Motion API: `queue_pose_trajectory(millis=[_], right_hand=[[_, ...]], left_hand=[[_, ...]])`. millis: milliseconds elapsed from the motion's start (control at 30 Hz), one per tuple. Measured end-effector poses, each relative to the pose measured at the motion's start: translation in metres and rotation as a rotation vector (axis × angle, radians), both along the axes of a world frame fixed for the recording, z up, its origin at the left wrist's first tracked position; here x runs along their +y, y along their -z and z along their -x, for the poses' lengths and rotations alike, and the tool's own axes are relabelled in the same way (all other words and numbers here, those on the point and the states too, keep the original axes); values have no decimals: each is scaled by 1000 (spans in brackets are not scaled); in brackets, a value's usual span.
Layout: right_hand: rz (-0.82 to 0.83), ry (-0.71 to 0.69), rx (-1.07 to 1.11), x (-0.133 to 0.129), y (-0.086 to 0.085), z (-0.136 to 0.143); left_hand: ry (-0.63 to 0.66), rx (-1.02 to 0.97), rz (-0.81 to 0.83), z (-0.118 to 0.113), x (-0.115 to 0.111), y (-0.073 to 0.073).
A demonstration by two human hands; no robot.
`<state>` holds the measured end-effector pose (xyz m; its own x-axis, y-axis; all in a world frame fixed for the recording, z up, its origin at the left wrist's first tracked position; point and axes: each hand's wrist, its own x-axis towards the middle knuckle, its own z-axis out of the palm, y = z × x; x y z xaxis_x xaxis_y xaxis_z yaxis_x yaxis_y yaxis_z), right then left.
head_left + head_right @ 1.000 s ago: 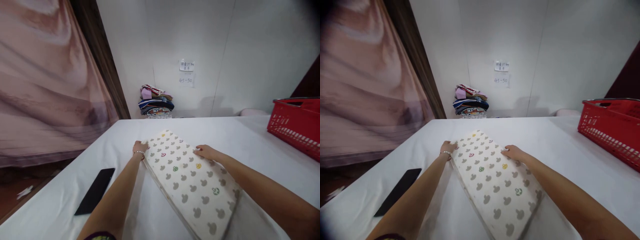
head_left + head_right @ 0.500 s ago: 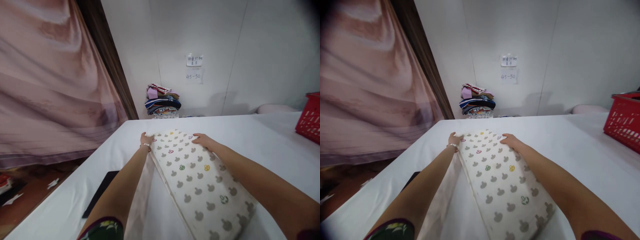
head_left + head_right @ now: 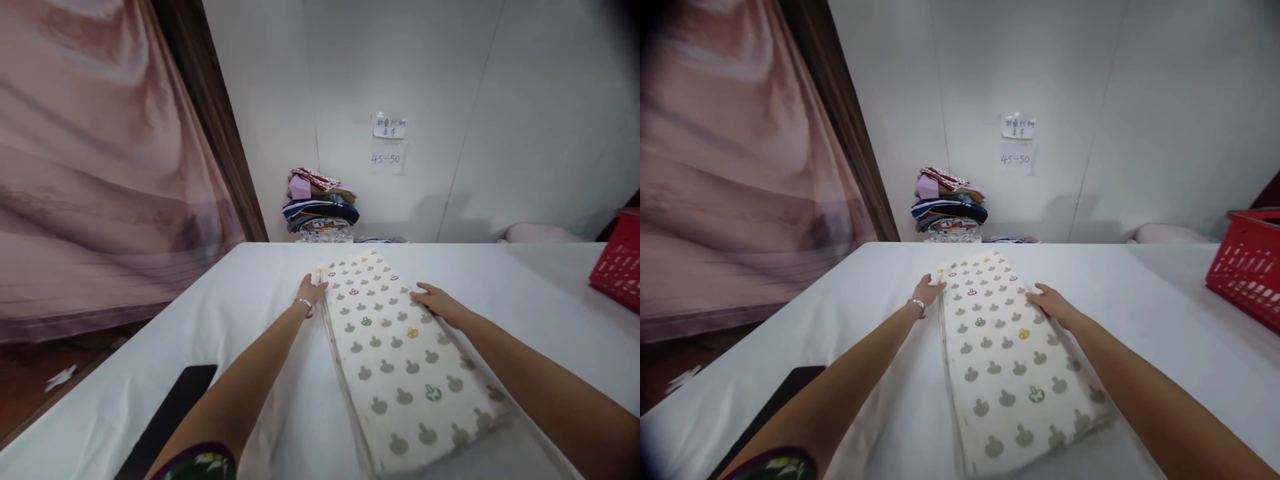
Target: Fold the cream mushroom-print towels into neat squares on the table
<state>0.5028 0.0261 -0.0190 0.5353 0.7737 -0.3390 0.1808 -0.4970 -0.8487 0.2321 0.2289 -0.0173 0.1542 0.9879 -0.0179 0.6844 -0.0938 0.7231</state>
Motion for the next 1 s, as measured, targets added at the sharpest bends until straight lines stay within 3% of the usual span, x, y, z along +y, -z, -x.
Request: queue_pose_trajectory(millis=[200, 400, 533, 767, 867, 1000], right_hand=[[64, -8, -137, -76, -4, 32], [163, 3, -86, -139, -14, 44], [153, 5, -95, -159, -13, 39], [34, 6, 65, -159, 5, 40], [6, 1, 119, -166, 2, 50], [-35, -60, 103, -186, -4, 74]], left_hand=[[192, -88, 132, 45, -76, 13], [312, -270, 376, 67, -169, 18], [288, -267, 300, 72, -209, 15], [356, -120, 110, 57, -246, 8], [335, -85, 96, 53, -245, 4], [309, -171, 141, 71, -240, -1]])
